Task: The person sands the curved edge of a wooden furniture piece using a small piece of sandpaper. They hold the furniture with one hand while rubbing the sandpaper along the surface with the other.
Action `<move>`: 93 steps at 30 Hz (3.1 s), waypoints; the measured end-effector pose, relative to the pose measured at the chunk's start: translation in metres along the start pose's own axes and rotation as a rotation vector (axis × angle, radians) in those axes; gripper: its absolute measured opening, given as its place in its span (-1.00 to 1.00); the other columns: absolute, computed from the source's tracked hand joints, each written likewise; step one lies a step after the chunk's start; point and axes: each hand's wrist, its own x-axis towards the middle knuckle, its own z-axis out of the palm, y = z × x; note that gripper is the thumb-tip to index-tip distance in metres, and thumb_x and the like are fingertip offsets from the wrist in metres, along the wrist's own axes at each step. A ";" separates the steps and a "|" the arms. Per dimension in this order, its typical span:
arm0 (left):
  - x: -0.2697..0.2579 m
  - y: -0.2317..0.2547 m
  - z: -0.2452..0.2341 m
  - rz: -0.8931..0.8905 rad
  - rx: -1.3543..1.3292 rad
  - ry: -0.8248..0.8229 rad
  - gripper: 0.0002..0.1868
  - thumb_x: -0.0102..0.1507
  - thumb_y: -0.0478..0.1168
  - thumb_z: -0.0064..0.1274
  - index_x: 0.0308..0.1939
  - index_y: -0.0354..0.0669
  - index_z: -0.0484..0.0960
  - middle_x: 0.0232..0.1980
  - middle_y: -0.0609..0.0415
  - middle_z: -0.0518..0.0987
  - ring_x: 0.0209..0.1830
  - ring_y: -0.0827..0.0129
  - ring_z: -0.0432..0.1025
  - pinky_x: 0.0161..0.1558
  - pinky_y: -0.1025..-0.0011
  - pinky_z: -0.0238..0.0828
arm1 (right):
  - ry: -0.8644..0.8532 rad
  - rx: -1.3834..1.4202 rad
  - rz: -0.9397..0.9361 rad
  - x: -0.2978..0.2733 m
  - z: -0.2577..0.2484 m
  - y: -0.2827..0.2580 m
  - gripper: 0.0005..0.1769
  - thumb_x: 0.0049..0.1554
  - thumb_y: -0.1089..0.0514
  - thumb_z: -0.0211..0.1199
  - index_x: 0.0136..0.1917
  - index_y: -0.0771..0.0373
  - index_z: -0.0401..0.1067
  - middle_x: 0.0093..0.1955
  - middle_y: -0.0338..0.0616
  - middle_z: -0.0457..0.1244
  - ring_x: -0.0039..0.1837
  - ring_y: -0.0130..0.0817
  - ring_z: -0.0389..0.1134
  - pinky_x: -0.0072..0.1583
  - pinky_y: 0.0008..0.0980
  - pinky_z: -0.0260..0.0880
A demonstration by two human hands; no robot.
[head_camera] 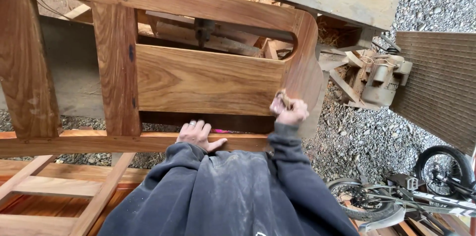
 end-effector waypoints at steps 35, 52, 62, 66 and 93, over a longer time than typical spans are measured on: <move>-0.007 -0.002 0.004 0.006 -0.001 -0.012 -0.44 -0.08 0.37 -0.20 -0.72 -0.03 0.25 -0.58 0.13 0.22 -0.59 0.27 0.22 -0.49 0.40 0.12 | -0.117 -0.080 0.106 -0.018 -0.030 -0.019 -0.67 -0.34 -0.05 0.41 -0.53 0.00 0.26 -0.51 -0.34 0.13 -0.35 -0.36 0.11 -0.16 -0.50 0.06; -0.006 -0.001 0.002 0.015 0.005 -0.012 -0.44 -0.07 0.37 -0.19 -0.71 -0.03 0.24 -0.57 0.12 0.22 -0.58 0.27 0.22 -0.48 0.42 0.13 | 0.019 -0.013 0.041 0.071 0.005 -0.063 -0.70 -0.38 -0.03 0.40 -0.58 0.00 0.27 -0.54 -0.32 0.10 -0.38 -0.42 0.12 -0.17 -0.61 0.07; -0.002 -0.002 0.001 0.012 -0.003 -0.004 -0.44 -0.06 0.37 -0.21 -0.72 -0.04 0.24 -0.58 0.12 0.21 -0.58 0.27 0.23 -0.48 0.42 0.13 | -0.065 -0.019 0.005 -0.009 -0.060 -0.052 -0.71 -0.39 0.09 0.43 -0.56 0.10 0.29 -0.55 -0.24 0.10 -0.40 -0.36 0.11 -0.21 -0.56 0.10; -0.002 -0.001 0.000 0.001 -0.007 -0.010 -0.44 -0.07 0.37 -0.20 -0.72 -0.03 0.24 -0.59 0.12 0.22 -0.59 0.27 0.23 -0.48 0.41 0.14 | -0.018 0.068 0.035 0.041 -0.009 -0.054 -0.74 -0.34 0.06 0.41 -0.55 0.09 0.31 -0.52 -0.22 0.16 -0.37 -0.35 0.15 -0.18 -0.61 0.10; -0.001 0.000 -0.004 0.047 0.025 -0.066 -0.44 -0.07 0.37 -0.18 -0.72 -0.03 0.23 -0.59 0.14 0.21 -0.59 0.28 0.24 -0.47 0.42 0.14 | 0.095 -0.075 -0.038 0.087 0.037 -0.013 -0.70 -0.39 -0.11 0.36 -0.62 -0.04 0.27 -0.56 -0.44 0.13 -0.38 -0.45 0.12 -0.20 -0.55 0.04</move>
